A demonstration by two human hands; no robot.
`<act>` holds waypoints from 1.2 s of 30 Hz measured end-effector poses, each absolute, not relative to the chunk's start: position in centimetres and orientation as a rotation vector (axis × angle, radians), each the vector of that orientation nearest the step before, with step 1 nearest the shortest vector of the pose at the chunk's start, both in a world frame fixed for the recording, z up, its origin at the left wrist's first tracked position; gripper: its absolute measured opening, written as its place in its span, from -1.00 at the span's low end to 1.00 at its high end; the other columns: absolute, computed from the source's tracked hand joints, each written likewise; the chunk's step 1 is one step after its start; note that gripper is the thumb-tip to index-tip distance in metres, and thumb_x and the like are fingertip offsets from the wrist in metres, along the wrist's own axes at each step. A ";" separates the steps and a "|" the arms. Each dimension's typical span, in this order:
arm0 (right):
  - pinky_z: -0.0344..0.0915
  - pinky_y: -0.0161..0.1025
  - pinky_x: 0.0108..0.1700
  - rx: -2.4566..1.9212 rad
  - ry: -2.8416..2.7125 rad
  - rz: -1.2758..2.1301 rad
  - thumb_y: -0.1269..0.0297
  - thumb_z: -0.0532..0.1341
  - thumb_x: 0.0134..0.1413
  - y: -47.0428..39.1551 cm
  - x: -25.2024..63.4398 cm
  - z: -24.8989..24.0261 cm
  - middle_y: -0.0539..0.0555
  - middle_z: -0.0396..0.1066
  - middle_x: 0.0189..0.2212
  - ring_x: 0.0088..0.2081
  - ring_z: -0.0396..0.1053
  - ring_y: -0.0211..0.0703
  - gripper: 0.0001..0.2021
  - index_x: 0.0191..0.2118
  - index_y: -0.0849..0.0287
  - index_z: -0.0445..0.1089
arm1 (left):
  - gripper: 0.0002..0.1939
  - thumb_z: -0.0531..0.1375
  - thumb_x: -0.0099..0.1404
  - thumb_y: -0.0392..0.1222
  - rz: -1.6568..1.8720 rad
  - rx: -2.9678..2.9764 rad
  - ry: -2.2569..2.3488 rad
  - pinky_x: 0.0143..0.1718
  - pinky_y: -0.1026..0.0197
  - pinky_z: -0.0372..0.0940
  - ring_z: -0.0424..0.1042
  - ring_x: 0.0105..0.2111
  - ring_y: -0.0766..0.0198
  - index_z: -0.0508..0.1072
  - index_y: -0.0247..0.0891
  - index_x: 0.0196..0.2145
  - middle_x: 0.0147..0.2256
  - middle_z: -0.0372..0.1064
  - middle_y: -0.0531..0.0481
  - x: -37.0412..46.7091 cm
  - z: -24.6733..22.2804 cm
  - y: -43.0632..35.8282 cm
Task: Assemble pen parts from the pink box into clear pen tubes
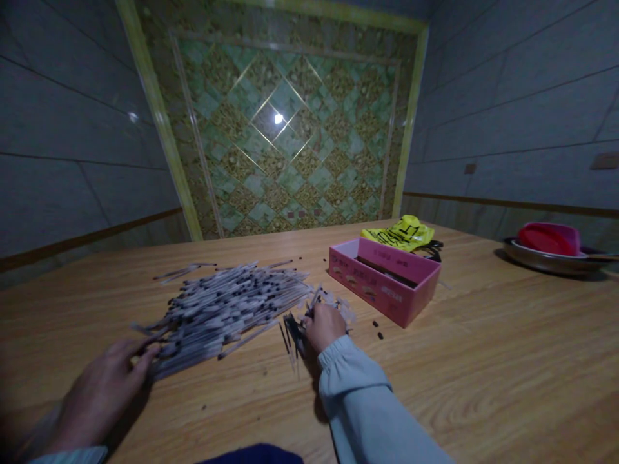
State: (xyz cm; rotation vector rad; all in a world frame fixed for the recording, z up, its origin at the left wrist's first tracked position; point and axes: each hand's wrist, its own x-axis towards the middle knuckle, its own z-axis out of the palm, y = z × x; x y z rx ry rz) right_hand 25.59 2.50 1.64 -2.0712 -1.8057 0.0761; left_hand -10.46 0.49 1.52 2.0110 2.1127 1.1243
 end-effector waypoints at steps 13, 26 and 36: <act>0.14 -0.25 -0.10 -1.872 -1.653 0.106 0.34 0.15 0.03 3.4 26.9 1.1 0.19 0.36 -0.14 -0.10 0.30 -0.08 -0.77 -0.17 0.23 0.40 | -0.60 0.30 -0.03 -0.07 0.404 2.279 0.758 -0.17 0.17 0.24 0.37 -0.20 0.10 0.46 -0.07 -0.17 -0.20 0.44 -0.06 3.2 2.1 -7.3; 0.05 -0.25 -0.43 -1.910 -2.447 0.544 0.02 0.36 -0.33 -10.0 28.0 4.4 0.19 0.46 -0.36 -0.35 0.38 0.04 -0.46 -0.14 0.17 0.39 | -0.76 0.03 0.09 -0.42 0.593 2.434 1.116 -0.22 0.17 0.21 0.36 -0.25 0.16 0.37 -0.19 -0.32 -0.32 0.39 -0.06 2.0 -1.1 -2.2; -0.02 -0.26 -0.41 -1.963 -2.362 0.048 0.42 0.08 -0.10 -7.4 31.0 2.0 0.12 0.48 -0.39 -0.32 0.41 -0.06 -0.77 -0.26 0.11 0.36 | -0.56 0.13 0.18 -0.26 0.639 2.776 1.029 -0.02 0.07 0.22 0.28 0.00 0.07 0.30 -0.03 0.03 0.02 0.29 -0.12 2.3 1.0 -4.7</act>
